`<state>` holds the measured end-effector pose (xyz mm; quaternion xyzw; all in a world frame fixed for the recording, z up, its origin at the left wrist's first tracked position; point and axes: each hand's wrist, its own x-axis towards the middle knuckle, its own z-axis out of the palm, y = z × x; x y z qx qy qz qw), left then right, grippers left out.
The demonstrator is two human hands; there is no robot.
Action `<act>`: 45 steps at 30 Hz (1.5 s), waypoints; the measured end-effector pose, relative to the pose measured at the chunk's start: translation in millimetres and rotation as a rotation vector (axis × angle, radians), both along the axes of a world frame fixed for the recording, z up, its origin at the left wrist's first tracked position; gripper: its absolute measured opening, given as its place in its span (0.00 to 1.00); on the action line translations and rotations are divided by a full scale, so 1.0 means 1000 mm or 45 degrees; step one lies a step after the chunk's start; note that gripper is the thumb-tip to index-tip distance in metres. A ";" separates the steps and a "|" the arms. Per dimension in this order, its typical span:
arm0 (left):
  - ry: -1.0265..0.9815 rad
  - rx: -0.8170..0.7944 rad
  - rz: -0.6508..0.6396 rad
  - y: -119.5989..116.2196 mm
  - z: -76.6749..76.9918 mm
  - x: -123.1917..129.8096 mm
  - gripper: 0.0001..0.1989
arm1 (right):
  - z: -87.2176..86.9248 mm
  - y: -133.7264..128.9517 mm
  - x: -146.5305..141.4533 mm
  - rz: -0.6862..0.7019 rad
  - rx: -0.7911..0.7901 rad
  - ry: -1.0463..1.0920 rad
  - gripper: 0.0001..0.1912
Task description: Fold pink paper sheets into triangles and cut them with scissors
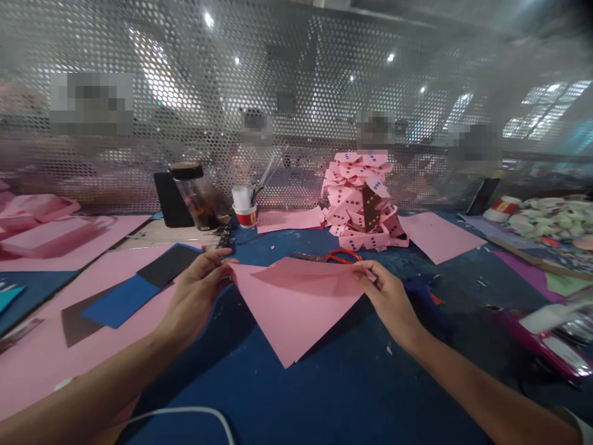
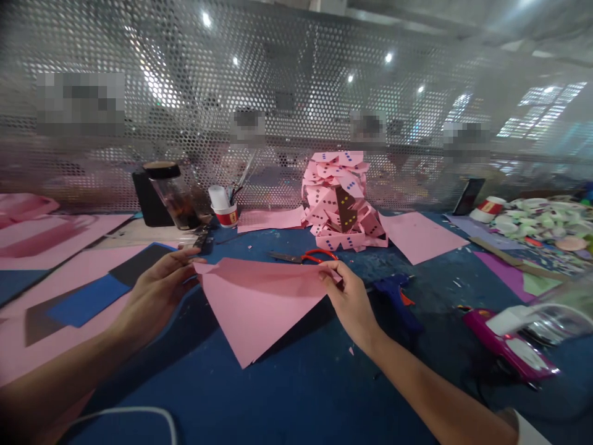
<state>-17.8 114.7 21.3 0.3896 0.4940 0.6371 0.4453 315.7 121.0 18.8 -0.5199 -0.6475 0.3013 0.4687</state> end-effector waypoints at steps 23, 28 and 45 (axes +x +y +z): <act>-0.098 -0.012 0.005 0.003 -0.004 -0.001 0.13 | -0.010 0.005 0.006 -0.032 -0.086 0.052 0.12; -0.111 -0.003 -0.011 0.003 -0.004 -0.001 0.15 | -0.012 0.006 0.007 -0.030 -0.094 0.055 0.13; -0.124 -0.047 -0.057 0.000 -0.003 0.001 0.17 | -0.015 0.008 0.008 -0.040 -0.087 0.094 0.18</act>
